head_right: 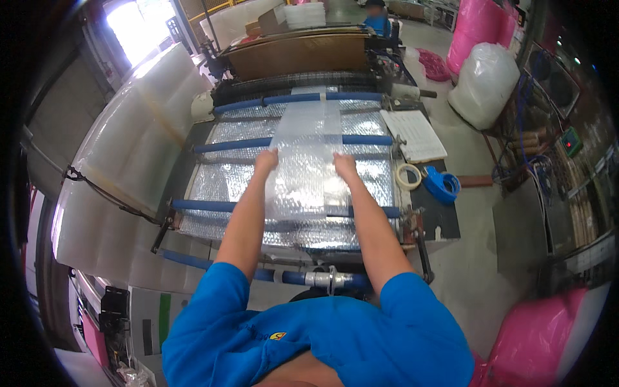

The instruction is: The person handles a large sheet of bubble wrap, pulling it from a roll and guiding it through a machine with rollers. They smooth the material with their hands and adjust its position on the conveyor system.

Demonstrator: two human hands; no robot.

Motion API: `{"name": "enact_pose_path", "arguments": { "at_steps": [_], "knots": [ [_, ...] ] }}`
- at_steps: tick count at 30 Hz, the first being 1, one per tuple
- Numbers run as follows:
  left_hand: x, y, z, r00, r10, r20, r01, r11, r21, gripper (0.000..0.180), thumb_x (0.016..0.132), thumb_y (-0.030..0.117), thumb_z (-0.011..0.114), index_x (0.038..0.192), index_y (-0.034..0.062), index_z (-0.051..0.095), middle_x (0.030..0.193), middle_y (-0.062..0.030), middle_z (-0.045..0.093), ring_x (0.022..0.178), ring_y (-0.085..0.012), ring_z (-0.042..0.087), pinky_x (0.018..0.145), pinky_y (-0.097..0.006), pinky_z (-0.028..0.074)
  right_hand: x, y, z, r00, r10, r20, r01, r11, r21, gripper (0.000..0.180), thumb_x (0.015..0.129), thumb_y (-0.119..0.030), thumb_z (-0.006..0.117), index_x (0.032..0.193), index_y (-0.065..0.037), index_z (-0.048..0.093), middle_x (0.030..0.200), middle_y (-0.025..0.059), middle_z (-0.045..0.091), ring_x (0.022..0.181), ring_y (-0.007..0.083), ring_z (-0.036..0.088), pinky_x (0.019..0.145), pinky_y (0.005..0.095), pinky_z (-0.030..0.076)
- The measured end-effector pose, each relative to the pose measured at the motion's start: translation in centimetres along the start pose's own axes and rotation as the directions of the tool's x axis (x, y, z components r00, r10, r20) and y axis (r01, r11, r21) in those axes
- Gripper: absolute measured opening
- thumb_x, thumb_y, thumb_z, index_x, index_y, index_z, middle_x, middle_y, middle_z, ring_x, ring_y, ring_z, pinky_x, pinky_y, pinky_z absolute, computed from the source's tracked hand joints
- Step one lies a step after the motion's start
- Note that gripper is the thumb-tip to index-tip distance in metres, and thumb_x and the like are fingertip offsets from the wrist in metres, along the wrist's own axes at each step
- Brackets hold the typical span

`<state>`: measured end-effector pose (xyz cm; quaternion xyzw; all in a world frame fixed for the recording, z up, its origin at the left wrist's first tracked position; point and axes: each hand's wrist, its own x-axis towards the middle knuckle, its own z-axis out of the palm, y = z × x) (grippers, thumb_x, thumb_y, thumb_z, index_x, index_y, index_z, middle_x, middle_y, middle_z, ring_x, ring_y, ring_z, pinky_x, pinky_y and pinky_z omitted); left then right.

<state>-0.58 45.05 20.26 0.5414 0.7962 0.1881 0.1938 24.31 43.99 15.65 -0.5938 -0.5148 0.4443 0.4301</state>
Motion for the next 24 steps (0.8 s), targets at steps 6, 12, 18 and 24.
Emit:
{"name": "enact_pose_path", "arguments": {
  "at_steps": [6, 12, 18, 24],
  "knots": [
    [-2.3, 1.2, -1.5, 0.994, 0.103, -0.026, -0.102, 0.993, 0.055, 0.039, 0.083, 0.032, 0.038, 0.095, -0.0002, 0.056, 0.101, -0.022, 0.053, 0.097, -0.0356, 0.05, 0.082, -0.042, 0.039, -0.4, 0.6, 0.4, 0.967, -0.175, -0.184, 0.146, 0.976, -0.164, 0.036, 0.08, -0.031, 0.045, 0.065, 0.0, 0.055, 0.054, 0.013, 0.053, 0.049, 0.024, 0.05, 0.049, 0.0373, 0.039],
    [-6.0, -1.9, -0.6, 0.997, 0.071, -0.015, -0.072, 0.997, -0.029, 0.043, 0.084, 0.035, 0.032, 0.093, -0.0017, 0.053, 0.095, -0.0236, 0.054, 0.091, -0.0391, 0.051, 0.079, -0.044, 0.039, -4.5, 2.5, 0.8, 0.972, -0.172, -0.163, 0.149, 0.978, -0.147, 0.041, 0.081, -0.035, 0.044, 0.067, 0.001, 0.056, 0.052, 0.0103, 0.052, 0.047, 0.0184, 0.049, 0.047, 0.0331, 0.038],
    [-4.5, -5.1, -0.3, 0.933, -0.062, 0.355, 0.21, 0.894, -0.396, 0.05, 0.076, 0.042, 0.048, 0.083, -0.0071, 0.053, 0.07, -0.0206, 0.057, 0.063, -0.0241, 0.059, 0.059, -0.033, 0.046, -3.0, 0.9, 0.6, 0.888, 0.422, 0.183, -0.442, 0.893, 0.085, 0.038, 0.07, -0.038, 0.062, 0.08, -0.002, 0.054, 0.065, 0.0123, 0.057, 0.045, 0.0155, 0.052, 0.042, 0.0279, 0.042],
    [-0.6, -4.4, 0.9, 0.996, 0.015, 0.093, 0.015, 0.952, -0.307, 0.068, 0.073, 0.056, 0.047, 0.092, -0.0086, 0.055, 0.075, -0.0219, 0.058, 0.067, -0.0273, 0.06, 0.058, -0.033, 0.047, 0.7, 0.9, 2.3, 0.936, 0.334, 0.116, -0.339, 0.94, 0.028, 0.035, 0.075, -0.038, 0.057, 0.078, -0.003, 0.055, 0.057, 0.0097, 0.054, 0.044, 0.0142, 0.049, 0.038, 0.0258, 0.037]
  ]
}}
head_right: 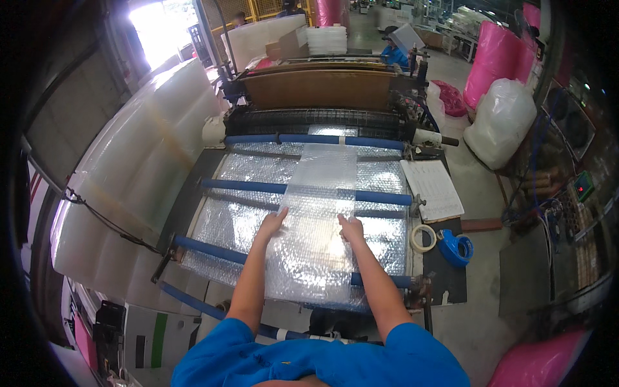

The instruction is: The person handles a large sheet of bubble wrap, pulling it from a roll and guiding it through a machine with rollers. They smooth the material with their hands and adjust its position on the conveyor system.

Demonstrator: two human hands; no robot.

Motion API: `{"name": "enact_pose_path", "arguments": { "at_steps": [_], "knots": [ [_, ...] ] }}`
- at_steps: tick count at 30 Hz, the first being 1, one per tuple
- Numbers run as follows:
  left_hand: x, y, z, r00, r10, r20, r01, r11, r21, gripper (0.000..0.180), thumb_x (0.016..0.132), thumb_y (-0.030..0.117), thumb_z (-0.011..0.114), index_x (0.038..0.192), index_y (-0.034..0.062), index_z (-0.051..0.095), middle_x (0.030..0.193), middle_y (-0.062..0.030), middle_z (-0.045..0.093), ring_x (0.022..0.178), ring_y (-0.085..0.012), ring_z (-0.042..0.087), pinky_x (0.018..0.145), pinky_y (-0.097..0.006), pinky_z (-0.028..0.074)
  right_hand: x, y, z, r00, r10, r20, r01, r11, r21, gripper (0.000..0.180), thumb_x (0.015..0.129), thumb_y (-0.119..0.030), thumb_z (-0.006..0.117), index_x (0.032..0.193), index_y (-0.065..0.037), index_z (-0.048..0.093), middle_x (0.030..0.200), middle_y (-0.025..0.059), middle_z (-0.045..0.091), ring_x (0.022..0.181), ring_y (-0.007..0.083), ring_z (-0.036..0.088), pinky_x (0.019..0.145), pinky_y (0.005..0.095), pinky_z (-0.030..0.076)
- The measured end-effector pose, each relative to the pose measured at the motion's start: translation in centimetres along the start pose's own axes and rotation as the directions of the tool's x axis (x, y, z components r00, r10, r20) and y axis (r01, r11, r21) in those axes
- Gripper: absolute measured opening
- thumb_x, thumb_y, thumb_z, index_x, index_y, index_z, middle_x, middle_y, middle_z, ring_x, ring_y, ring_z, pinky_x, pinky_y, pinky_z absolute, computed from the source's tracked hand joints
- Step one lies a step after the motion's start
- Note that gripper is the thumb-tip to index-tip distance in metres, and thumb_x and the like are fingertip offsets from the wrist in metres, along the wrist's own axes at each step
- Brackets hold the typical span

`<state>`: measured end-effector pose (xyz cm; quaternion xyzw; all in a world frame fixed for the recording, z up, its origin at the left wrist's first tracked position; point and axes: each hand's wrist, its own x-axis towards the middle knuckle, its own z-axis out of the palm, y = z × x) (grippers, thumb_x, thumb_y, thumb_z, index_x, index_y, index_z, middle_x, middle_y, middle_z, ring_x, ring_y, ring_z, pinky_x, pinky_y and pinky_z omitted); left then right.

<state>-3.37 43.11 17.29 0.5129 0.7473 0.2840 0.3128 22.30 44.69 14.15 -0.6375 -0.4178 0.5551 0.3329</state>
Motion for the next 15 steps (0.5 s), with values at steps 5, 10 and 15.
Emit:
{"name": "enact_pose_path", "arguments": {
  "at_steps": [5, 10, 15],
  "knots": [
    [-0.6, -2.3, 1.8, 0.993, 0.052, 0.103, -0.036, 0.988, -0.152, 0.047, 0.082, 0.038, 0.046, 0.076, -0.0075, 0.054, 0.068, -0.0203, 0.057, 0.05, -0.0248, 0.056, 0.047, -0.033, 0.043, 0.5, 2.7, -0.5, 0.94, -0.331, -0.078, 0.315, 0.935, -0.165, 0.038, 0.078, -0.036, 0.051, 0.066, -0.001, 0.056, 0.057, 0.0101, 0.055, 0.047, 0.0177, 0.052, 0.048, 0.0298, 0.042],
    [-6.5, -3.2, 3.8, 0.967, 0.24, 0.081, -0.247, 0.965, 0.084, 0.047, 0.08, 0.04, 0.044, 0.081, -0.0047, 0.057, 0.082, -0.0228, 0.058, 0.079, -0.0343, 0.056, 0.071, -0.038, 0.042, -1.2, 8.7, -4.4, 0.667, -0.655, 0.355, 0.609, 0.206, -0.766, 0.019, 0.078, -0.018, 0.044, 0.086, -0.005, 0.057, 0.073, 0.0117, 0.06, 0.068, 0.0284, 0.055, 0.064, 0.038, 0.044],
    [-13.6, -4.9, -1.1, 0.958, 0.287, -0.011, -0.287, 0.958, 0.01, 0.045, 0.08, 0.04, 0.048, 0.089, -0.0039, 0.056, 0.078, -0.0186, 0.06, 0.068, -0.0253, 0.057, 0.063, -0.035, 0.042, -11.5, 4.4, -3.9, 0.821, -0.54, 0.186, 0.561, 0.701, -0.44, 0.051, 0.072, -0.047, 0.053, 0.059, 0.002, 0.056, 0.059, 0.0157, 0.055, 0.053, 0.0242, 0.054, 0.051, 0.0367, 0.041]
  ]
}}
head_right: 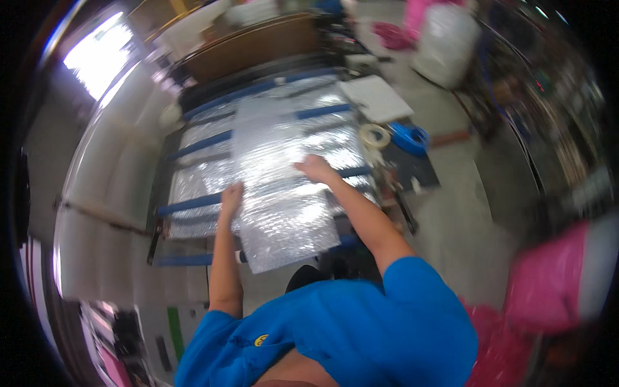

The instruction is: The person handles a large sheet of bubble wrap, pulling it from a roll and guiding it through a machine with rollers. They smooth the material with their hands and adjust its position on the conveyor system.

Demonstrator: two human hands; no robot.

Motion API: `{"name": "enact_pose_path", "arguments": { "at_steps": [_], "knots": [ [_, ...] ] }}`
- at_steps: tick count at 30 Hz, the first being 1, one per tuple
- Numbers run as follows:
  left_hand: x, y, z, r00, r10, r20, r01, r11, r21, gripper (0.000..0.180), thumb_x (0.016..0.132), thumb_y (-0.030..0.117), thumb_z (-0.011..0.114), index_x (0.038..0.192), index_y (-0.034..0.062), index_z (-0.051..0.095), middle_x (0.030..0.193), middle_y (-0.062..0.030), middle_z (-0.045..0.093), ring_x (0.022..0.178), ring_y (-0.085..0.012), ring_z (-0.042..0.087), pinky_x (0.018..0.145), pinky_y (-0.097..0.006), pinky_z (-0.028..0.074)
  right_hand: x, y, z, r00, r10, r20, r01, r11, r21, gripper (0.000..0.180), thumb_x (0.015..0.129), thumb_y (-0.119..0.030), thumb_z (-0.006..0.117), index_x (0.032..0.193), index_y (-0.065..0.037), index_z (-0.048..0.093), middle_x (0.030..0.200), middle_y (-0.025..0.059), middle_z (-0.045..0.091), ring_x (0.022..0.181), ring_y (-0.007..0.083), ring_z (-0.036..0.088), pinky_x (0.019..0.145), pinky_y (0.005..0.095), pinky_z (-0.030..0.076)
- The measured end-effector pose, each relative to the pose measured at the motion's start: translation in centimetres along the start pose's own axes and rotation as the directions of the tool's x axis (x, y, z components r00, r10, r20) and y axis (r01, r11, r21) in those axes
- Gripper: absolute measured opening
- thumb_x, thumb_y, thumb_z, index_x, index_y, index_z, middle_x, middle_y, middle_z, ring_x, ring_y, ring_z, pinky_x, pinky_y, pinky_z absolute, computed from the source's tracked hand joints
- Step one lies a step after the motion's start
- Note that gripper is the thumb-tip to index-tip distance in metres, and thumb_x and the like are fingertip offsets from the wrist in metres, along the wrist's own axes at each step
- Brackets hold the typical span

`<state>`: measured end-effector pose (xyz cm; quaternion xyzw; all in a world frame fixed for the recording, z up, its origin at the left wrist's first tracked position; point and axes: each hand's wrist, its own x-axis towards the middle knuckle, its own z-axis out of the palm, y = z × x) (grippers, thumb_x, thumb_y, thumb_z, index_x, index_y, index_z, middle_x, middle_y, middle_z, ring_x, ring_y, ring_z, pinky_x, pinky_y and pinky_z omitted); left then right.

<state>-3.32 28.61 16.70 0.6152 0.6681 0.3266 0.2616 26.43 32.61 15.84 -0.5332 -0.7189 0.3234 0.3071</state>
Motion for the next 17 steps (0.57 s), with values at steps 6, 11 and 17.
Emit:
{"name": "enact_pose_path", "arguments": {
  "at_steps": [6, 11, 17],
  "knots": [
    [-9.2, -2.9, -3.1, 0.925, 0.041, 0.378, 0.044, 0.976, -0.214, 0.045, 0.082, 0.04, 0.045, 0.087, -0.0041, 0.054, 0.073, -0.0063, 0.057, 0.064, -0.0167, 0.049, 0.061, -0.032, 0.04, -12.0, -5.5, 1.0, 0.971, 0.227, 0.072, -0.212, 0.961, -0.178, 0.067, 0.072, -0.065, 0.039, 0.089, -0.004, 0.06, 0.085, 0.016, 0.059, 0.082, 0.0305, 0.055, 0.07, 0.0369, 0.043],
    [-12.6, -4.6, -3.1, 0.938, -0.032, 0.344, -0.045, 0.976, 0.212, 0.052, 0.081, 0.047, 0.044, 0.062, -0.0013, 0.05, 0.054, -0.0056, 0.046, 0.051, -0.0156, 0.041, 0.05, -0.03, 0.035, -23.4, -6.8, 3.7, 0.977, -0.021, -0.21, -0.039, 0.96, -0.276, 0.046, 0.082, -0.048, 0.037, 0.083, -0.006, 0.057, 0.082, 0.0113, 0.057, 0.084, 0.0228, 0.053, 0.091, 0.0402, 0.026],
    [-12.1, -4.8, -0.6, 0.957, 0.062, 0.282, 0.008, 0.971, -0.241, 0.04, 0.082, 0.037, 0.05, 0.059, 0.0043, 0.045, 0.047, 0.0023, 0.035, 0.042, -0.007, 0.031, 0.039, -0.024, 0.025, -29.5, -9.8, 3.6, 0.928, 0.186, -0.323, -0.168, 0.982, 0.084, 0.044, 0.078, -0.047, 0.045, 0.1, -0.01, 0.055, 0.101, 0.0117, 0.054, 0.101, 0.0242, 0.046, 0.095, 0.041, 0.025]
  ]
}}
